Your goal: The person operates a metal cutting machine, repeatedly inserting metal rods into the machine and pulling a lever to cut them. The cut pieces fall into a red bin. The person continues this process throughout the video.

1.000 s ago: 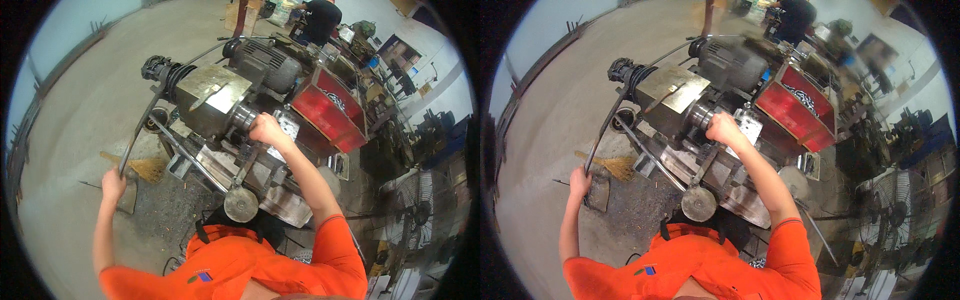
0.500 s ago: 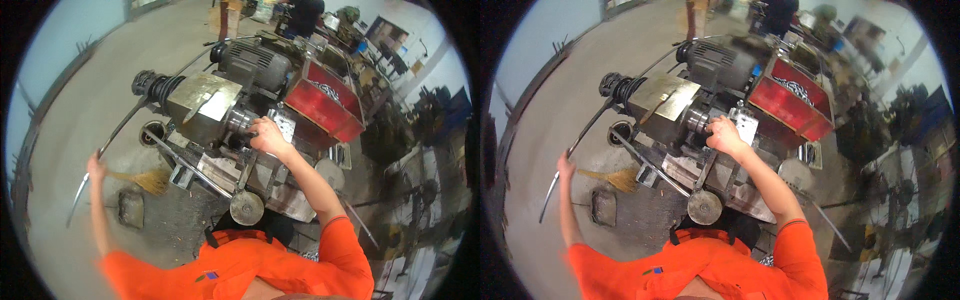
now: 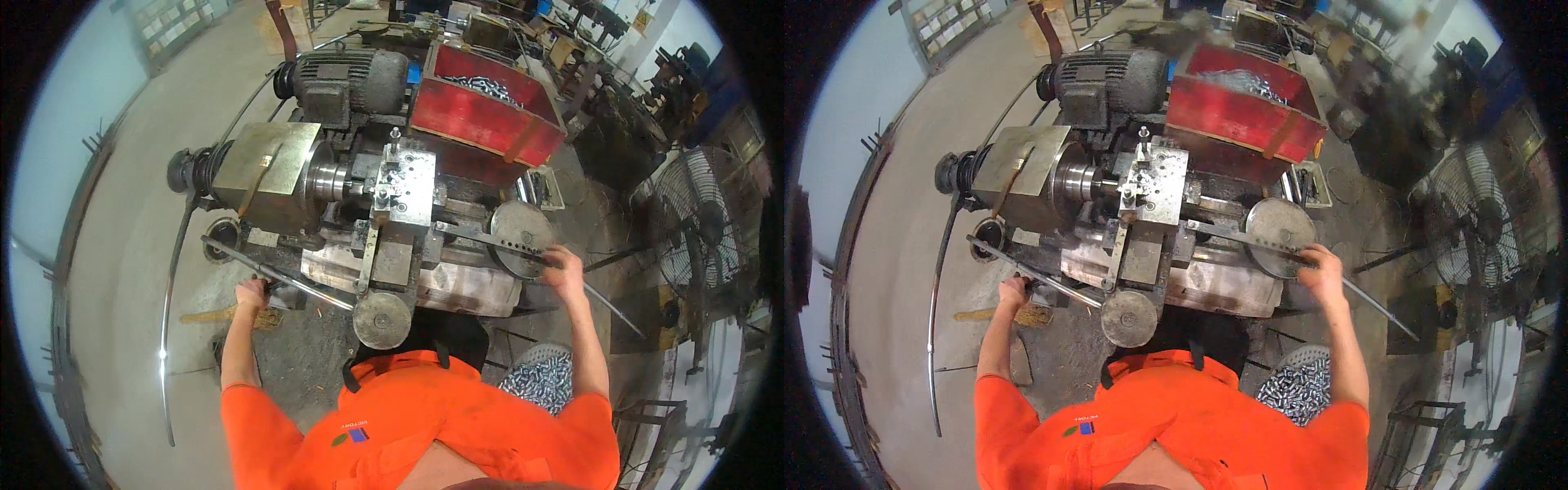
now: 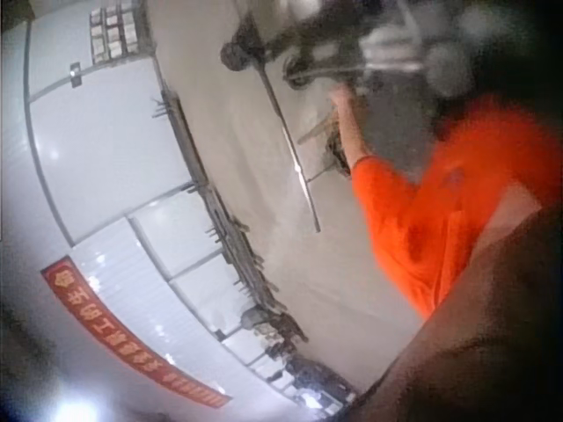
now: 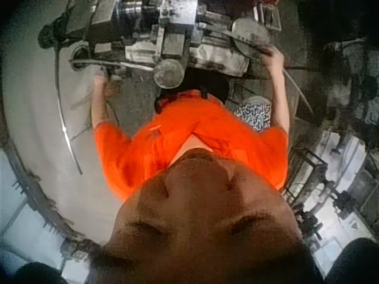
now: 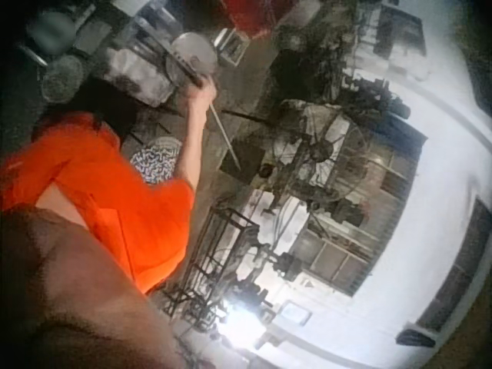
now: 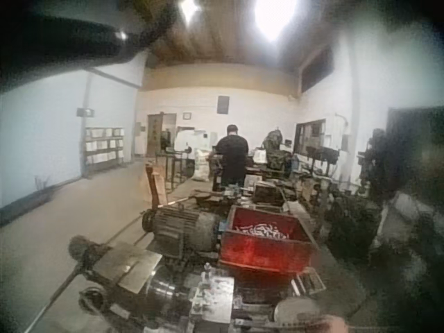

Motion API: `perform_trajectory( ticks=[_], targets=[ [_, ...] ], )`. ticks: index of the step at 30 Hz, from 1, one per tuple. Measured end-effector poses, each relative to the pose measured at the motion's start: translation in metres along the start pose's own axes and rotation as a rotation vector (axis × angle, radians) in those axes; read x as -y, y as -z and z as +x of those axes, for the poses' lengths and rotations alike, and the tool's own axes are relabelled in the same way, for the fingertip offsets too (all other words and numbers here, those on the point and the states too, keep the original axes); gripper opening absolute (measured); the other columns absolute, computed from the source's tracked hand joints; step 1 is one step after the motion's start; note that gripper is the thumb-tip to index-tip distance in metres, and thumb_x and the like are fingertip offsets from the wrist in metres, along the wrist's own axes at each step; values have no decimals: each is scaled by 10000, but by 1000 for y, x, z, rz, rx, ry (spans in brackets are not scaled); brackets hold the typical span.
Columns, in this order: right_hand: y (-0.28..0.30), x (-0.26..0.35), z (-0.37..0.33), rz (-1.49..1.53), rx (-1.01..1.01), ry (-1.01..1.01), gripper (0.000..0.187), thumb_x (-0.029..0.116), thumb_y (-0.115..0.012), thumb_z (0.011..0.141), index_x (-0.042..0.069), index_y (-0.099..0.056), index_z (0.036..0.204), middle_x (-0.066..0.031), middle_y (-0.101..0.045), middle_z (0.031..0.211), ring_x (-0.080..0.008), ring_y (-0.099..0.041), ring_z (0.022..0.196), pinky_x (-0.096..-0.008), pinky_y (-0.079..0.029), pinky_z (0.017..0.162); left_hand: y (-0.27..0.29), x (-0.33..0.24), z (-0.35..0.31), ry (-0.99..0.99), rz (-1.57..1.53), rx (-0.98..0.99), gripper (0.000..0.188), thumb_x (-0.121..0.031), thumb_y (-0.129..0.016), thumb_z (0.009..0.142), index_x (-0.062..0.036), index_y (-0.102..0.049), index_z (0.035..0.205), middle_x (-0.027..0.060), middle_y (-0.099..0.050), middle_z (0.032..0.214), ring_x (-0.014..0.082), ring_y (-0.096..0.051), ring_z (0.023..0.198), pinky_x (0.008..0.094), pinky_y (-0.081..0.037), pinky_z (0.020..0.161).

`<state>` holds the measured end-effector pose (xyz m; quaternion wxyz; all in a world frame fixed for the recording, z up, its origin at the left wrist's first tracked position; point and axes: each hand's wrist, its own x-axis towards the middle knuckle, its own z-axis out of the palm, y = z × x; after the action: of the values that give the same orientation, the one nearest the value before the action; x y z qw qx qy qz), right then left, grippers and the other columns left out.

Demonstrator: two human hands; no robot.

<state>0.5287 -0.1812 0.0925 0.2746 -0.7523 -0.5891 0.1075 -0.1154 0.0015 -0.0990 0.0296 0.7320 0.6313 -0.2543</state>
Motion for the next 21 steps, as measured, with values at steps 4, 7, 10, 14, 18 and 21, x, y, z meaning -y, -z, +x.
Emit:
perform_trajectory(
  ticks=[4,7,10,14,18,21],
  targets=[
    [22,-120,-29,-405,-85,-218,492,150,-643,596,48,-623,1077,-152,-609,1112,-344,-579,1012,-366,-464,873,-16,18,-7,-20,-293,-292,320,-319,-657,765,-137,-638,1028,108,-670,930,264,-644,870,399,-508,702],
    [44,-207,-69,-691,55,-490,530,263,-671,658,79,-577,1145,-168,-611,1081,-340,-582,986,-391,-469,853,2,34,-25,102,-718,-377,361,-287,-663,779,-23,-630,1024,136,-665,828,236,-649,711,348,-507,635],
    [53,-259,-95,-822,107,-645,423,267,-598,710,40,-574,1066,-199,-615,1028,-340,-589,968,-410,-469,844,27,45,-36,236,-1468,-414,416,-323,-595,860,45,-589,1053,138,-650,797,194,-614,543,278,-495,515],
    [37,-236,-137,-847,35,-588,237,199,-585,665,55,-584,853,-177,-643,839,-361,-624,792,-446,-500,704,67,27,-54,311,-1835,-460,518,-378,-585,868,84,-522,1095,179,-636,776,203,-606,521,293,-513,493],
    [9,-188,-201,-775,44,-576,169,209,-610,626,76,-601,729,-142,-637,755,-344,-630,745,-446,-507,655,79,13,-28,403,-1946,-470,475,-360,-604,853,58,-490,1049,155,-596,754,223,-611,564,334,-525,478],
    [-17,-133,-237,-355,56,-493,273,202,-659,550,25,-592,747,-186,-593,696,-384,-578,668,-462,-475,619,75,-12,-19,290,-1950,-679,350,-237,-599,842,53,-494,1007,129,-578,730,233,-603,557,334,-511,456]
  ],
)
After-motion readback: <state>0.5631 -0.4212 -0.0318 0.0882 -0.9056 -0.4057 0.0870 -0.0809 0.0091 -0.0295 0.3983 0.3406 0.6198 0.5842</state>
